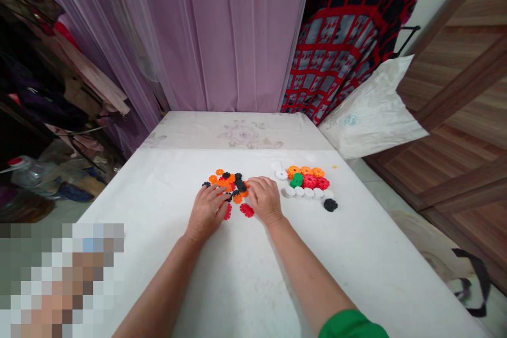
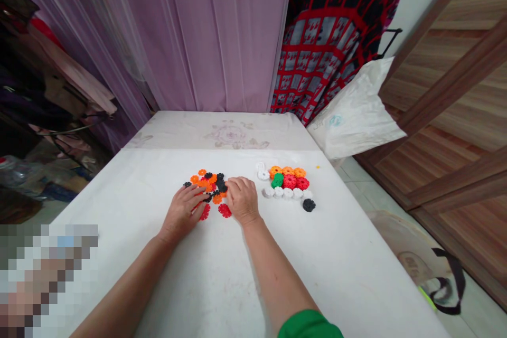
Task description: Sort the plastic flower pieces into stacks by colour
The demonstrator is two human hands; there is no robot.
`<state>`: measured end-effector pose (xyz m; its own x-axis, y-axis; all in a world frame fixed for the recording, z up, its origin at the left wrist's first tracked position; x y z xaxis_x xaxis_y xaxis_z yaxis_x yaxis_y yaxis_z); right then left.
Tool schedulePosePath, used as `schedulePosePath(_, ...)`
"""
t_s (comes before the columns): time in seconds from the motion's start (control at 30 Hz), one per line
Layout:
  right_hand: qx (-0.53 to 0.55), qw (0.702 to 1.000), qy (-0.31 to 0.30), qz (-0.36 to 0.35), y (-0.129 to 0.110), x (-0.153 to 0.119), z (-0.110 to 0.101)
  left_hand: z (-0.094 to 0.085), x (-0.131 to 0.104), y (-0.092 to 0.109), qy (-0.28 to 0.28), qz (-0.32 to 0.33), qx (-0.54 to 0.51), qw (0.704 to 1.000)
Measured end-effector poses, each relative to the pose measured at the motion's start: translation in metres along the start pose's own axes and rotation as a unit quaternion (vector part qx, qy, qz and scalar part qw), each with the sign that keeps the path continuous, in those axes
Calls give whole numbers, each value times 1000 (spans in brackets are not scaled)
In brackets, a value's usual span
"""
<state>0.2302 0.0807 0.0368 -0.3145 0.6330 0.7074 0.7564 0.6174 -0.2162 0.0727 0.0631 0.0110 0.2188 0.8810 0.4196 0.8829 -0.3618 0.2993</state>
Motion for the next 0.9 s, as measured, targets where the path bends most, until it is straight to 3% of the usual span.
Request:
schedulePosePath(0.13, -7, 997, 28, 66, 15, -12, -9, -1, -1, -6, 0, -26, 18, 1000)
schedulePosePath(0.47, -34, 989, -145, -4, -9, -4, 23, 4, 4, -4, -22, -24, 38, 999)
schedulePosePath(0.7, -79, 982, -171, -25, -15, -3, 26, 10, 5, -12, -36, -53, 26, 998)
schedulePosePath(0.9, -86, 975, -196, -56, -24, -1, 31, 5, 7, -9, -14, -51, -14, 999)
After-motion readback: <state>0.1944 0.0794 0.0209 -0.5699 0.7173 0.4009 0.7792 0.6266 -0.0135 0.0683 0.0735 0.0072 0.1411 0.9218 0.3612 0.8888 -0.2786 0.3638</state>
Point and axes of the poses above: each hand's wrist, its own x-axis towards the middle knuckle, its own z-axis out of the palm, y = z × x, the point moved 10 cm from there along x, towards the middle knuckle, and after that the axes turned 5 degrees about -z, right-handed, at the moved point
